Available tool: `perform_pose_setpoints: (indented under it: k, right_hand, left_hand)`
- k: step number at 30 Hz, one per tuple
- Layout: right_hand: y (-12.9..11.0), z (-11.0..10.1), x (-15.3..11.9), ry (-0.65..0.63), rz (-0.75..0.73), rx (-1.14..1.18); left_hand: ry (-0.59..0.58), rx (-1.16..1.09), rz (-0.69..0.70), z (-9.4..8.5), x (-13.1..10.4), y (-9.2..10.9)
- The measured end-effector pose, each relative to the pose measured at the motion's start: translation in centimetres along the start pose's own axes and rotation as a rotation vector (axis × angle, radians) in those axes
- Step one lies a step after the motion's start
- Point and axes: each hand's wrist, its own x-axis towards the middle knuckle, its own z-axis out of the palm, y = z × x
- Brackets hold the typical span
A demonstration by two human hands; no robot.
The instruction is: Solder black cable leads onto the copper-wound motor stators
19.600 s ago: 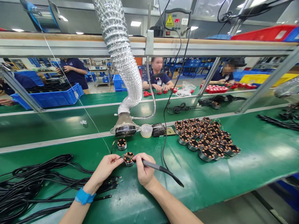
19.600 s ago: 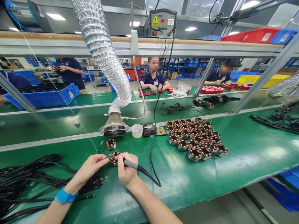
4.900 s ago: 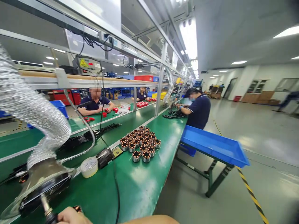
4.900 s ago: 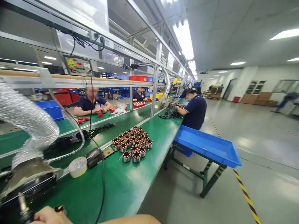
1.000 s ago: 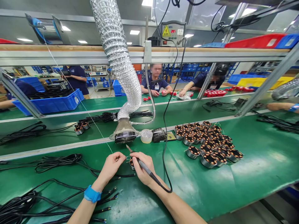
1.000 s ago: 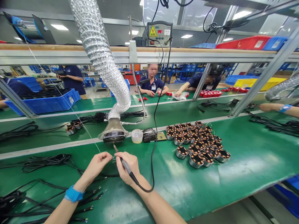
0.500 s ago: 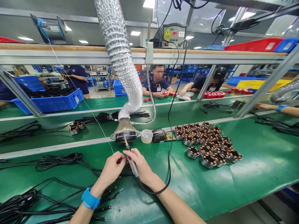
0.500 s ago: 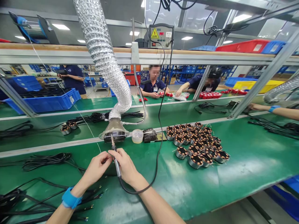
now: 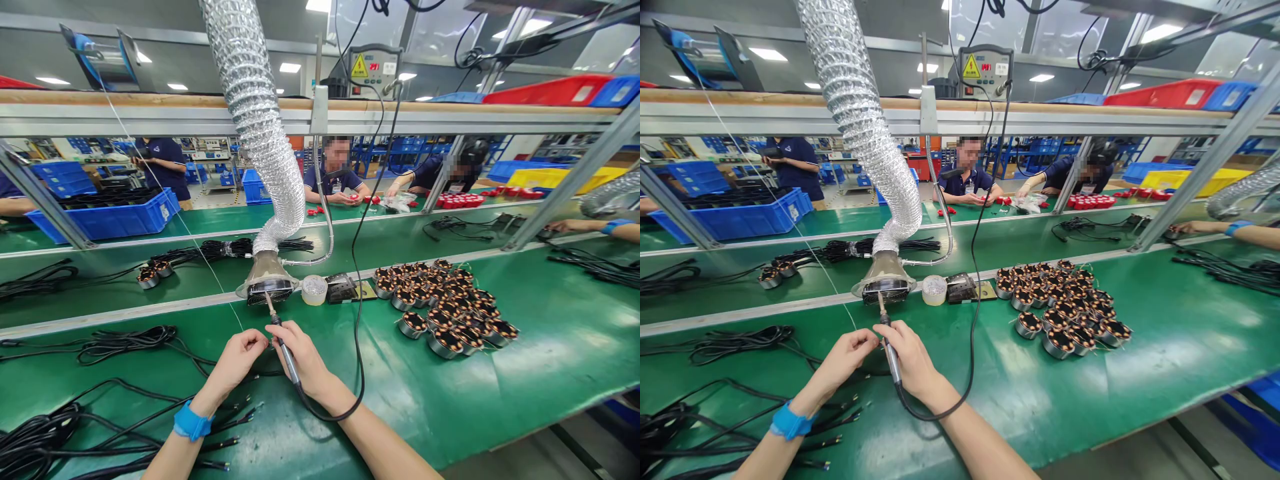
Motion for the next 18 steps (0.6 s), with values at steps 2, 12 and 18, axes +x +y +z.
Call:
perform_pose_setpoints:
  k: [2, 12, 18]
  right_hand:
    - [-0.2, -0.4, 0.1, 0.068, 0.002, 0.000]
    - [-2.5, -2.8, -0.2, 0.374, 0.041, 0.081]
    - [-2.5, -2.5, -0.5, 0.337, 0.044, 0.102]
  left_hand:
    - [-0.001, -0.016, -0.025, 0.0, -0.1, 0.1]
    - [-0.019, -0.111, -0.137, 0.0, -0.1, 0.1]
    - [-0.022, -0.077, -0.132, 0.0, -0.2, 0.4]
